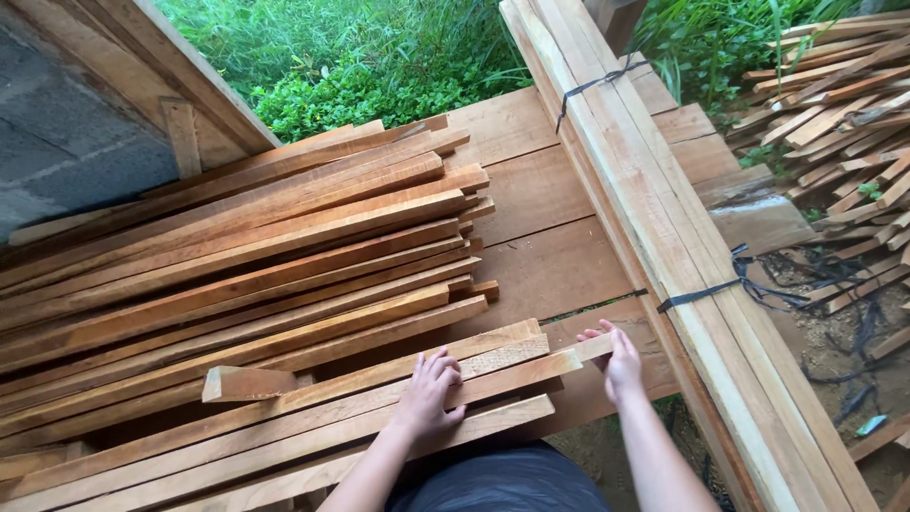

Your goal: Organizing and aligning wooden planks in a stack and securing them with a wire tie.

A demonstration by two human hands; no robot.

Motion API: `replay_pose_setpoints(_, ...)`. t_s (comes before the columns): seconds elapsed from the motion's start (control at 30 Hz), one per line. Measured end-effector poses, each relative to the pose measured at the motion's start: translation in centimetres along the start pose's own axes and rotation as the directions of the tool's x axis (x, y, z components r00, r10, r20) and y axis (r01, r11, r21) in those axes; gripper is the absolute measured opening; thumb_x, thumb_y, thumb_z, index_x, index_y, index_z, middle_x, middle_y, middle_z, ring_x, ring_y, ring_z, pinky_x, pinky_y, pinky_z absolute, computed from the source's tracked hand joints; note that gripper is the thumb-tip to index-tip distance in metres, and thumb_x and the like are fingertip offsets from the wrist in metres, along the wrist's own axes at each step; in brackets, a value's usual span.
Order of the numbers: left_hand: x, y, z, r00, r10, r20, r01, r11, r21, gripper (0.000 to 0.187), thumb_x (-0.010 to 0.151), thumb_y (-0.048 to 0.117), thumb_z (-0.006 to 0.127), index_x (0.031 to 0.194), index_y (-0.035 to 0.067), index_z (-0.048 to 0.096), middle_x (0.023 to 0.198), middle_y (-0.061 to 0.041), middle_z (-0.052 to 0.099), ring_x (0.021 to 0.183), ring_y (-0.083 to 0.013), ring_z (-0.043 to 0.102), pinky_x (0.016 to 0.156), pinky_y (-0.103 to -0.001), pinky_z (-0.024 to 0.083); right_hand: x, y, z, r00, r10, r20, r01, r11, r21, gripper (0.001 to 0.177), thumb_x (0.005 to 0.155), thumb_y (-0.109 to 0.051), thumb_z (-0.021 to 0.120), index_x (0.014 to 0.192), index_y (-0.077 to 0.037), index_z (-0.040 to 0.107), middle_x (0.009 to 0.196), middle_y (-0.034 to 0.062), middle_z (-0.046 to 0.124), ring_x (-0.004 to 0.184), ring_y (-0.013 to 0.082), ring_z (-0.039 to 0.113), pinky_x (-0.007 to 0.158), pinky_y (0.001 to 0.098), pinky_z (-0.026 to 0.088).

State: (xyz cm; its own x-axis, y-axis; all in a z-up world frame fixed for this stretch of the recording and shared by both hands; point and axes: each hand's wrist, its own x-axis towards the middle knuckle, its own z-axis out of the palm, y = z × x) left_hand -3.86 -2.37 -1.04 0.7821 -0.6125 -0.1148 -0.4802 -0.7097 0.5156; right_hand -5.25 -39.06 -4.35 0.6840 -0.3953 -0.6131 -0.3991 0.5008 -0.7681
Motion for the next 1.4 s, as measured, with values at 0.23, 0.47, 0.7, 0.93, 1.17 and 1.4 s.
replay_pose_setpoints(0.23,-0.2,-3.1,3.3,0.994,-0.101,-0.038,0.108,0.920,0.376,0.137,0.065,0.081,0.085,0.158,0.002,0.022,0.166,-0.024,0.014,0.153,-0.0466,0.007,0.120,-0.065,0.002,1.4,-1.9,-1.8,0.995,0.089,0.041,-0.078,0.975,-0.210,0.068,0.110,-0.052,0.022,0.145,-0.004,0.055,0.135,0.0113,0.067,0.109,0.0218,0.064,0.093,0.0357,0.046)
replay_pose_setpoints(0.47,-0.3,-1.1,0.2,0.996,-0.095,-0.001,0.095,0.993,0.075,0.060,0.071,0.049,0.089,0.122,0.029,0.063,0.157,-0.004,0.038,0.151,-0.0463,0.014,0.115,-0.078,0.003,1.7,-1.3,0.3,0.981,0.146,0.124,-0.111,0.961,-0.254,0.085,0.100,-0.066,0.016,0.150,-0.006,0.048,0.141,0.0180,0.064,0.120,0.0319,0.067,0.087,0.0390,0.058)
replay_pose_setpoints(0.7,-0.1,-0.6,0.3,0.996,-0.091,-0.026,0.090,0.996,-0.022,0.043,0.068,0.035,0.089,0.103,0.023,0.066,0.133,0.007,0.056,0.151,-0.0384,0.024,0.114,-0.083,0.002,2.7,-0.7,-0.7,0.974,0.173,0.146,-0.125,0.948,-0.293,0.097,0.091,-0.078,0.018,0.150,-0.007,0.049,0.138,0.0185,0.068,0.118,0.0304,0.069,0.069,0.0300,0.057)
replay_pose_setpoints(0.93,0.3,-0.3,-0.2,0.990,-0.133,0.045,0.135,0.990,-0.032,0.039,0.072,0.033,0.088,0.101,0.021,0.066,0.136,0.007,0.055,0.153,-0.0371,0.019,0.117,-0.081,-0.005,1.3,0.9,1.8,0.949,0.178,0.262,-0.098,0.952,-0.291,0.105,0.085,-0.081,0.012,0.153,-0.008,0.041,0.144,0.0212,0.062,0.119,0.0342,0.068,0.072,0.0309,0.059)
replay_pose_setpoints(1.17,0.1,-1.1,0.1,0.996,-0.089,-0.014,0.088,0.992,-0.088,0.040,0.067,0.029,0.089,0.098,0.020,0.066,0.133,0.007,0.058,0.151,-0.0365,0.025,0.115,-0.082,0.000,-3.7,0.0,5.4,0.887,0.306,0.346,-0.291,0.952,-0.096,0.115,0.076,-0.086,0.009,0.159,-0.012,0.037,0.165,0.0195,0.037,0.152,0.0365,0.036,0.121,0.0497,0.027)
replay_pose_setpoints(1.4,-0.1,-1.1,0.1,0.995,-0.094,-0.019,0.091,0.989,-0.114,0.039,0.066,0.031,0.090,0.096,0.019,0.066,0.132,0.008,0.060,0.151,-0.0359,0.027,0.115,-0.080,0.001,-3.8,4.3,3.7,0.947,-0.013,0.320,0.090,0.969,-0.229,0.101,0.083,-0.080,-0.001,0.158,-0.020,0.033,0.164,0.0032,0.041,0.154,0.0264,0.034,0.126,0.0552,0.018)
